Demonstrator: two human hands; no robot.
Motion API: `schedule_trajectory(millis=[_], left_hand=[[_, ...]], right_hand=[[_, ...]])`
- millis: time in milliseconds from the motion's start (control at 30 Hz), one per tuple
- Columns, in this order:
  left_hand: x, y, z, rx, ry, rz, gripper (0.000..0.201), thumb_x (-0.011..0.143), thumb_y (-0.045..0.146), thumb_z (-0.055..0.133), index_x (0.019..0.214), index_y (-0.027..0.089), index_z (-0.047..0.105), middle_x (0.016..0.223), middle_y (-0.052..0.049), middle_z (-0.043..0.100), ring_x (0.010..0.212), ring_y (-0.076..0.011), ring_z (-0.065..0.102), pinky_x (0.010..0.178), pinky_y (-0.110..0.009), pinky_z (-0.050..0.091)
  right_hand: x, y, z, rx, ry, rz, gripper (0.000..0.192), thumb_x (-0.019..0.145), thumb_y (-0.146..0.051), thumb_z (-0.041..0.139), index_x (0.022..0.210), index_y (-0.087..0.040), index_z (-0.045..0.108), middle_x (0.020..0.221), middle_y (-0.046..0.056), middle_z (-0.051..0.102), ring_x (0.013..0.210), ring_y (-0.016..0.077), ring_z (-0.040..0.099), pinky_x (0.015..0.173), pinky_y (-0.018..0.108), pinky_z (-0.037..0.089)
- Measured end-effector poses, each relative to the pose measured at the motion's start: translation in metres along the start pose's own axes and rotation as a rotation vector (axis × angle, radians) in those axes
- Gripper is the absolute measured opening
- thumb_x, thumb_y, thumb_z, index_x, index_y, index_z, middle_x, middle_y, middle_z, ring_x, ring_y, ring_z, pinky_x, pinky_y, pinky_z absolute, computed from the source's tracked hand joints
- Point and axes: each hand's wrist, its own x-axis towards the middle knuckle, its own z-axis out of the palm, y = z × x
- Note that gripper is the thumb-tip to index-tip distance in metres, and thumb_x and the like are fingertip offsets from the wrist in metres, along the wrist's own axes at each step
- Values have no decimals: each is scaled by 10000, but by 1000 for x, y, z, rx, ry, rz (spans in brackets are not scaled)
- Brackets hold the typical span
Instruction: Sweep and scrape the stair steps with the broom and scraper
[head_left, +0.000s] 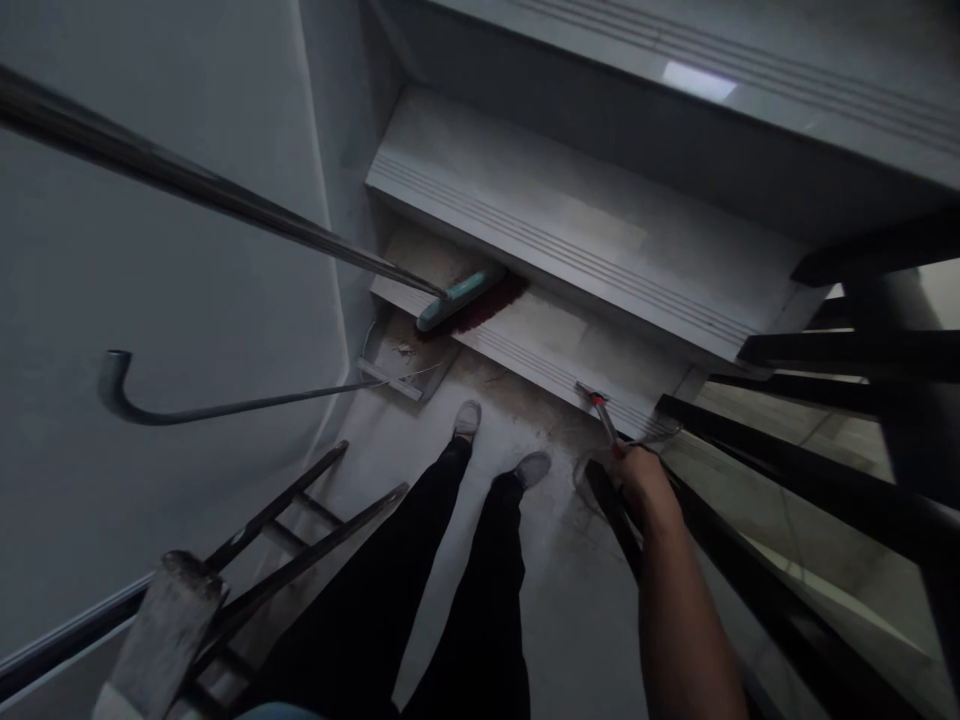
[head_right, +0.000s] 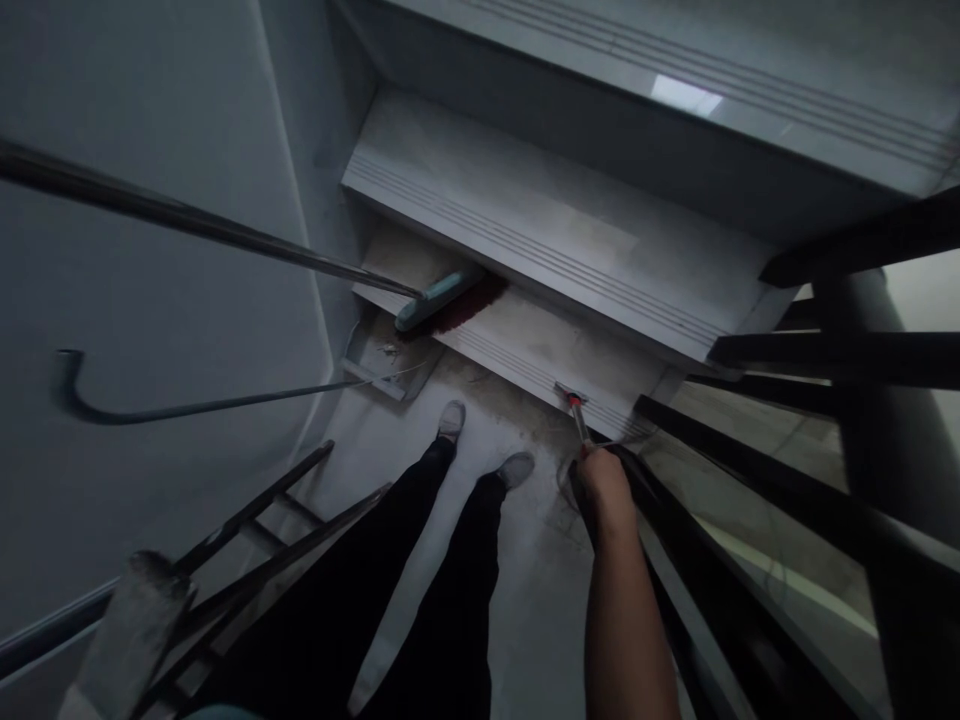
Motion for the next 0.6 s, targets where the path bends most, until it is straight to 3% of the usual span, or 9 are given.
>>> schedule_trajectory(millis=[133,300,433,600], left_hand=[[2,-1,2,44,-68,19,352,1080,441,646,1267,147,692,1292,-97,702,1131,-285,724,947,-465,653],[8,-1,12,-47,41,-78,344,1085,399,654,1321,149,678,1267,-109,705,1086,-248,727,910,-429,665],[25,-16,26,6,34,-111,344,1077,410,665,1294,145,684,1256,-105,710,1070,-249,731,899,-427,668],[68,-61,55,191,-27,-171,361,1095,425,630,1319,147,683,1270,-106,706,1115,-264,728,926,-439,664]], right_hand=[[6,-9,-2,14,-7,5,441,1053,-188,509,1420,-147,750,1226,221,800,1135,263,782,887,273,523],[-3,-16,25,160,46,59,447,1085,-229,461,1412,-123,747,1250,233,791,1179,265,768,934,282,526],[-12,-18,81,228,44,142,514,1083,-249,443,1544,-160,651,1217,241,793,1147,286,777,947,327,553],[-1,-33,175,281,132,148,643,1090,-231,376,1728,-159,382,1149,247,792,1057,314,795,931,389,585]])
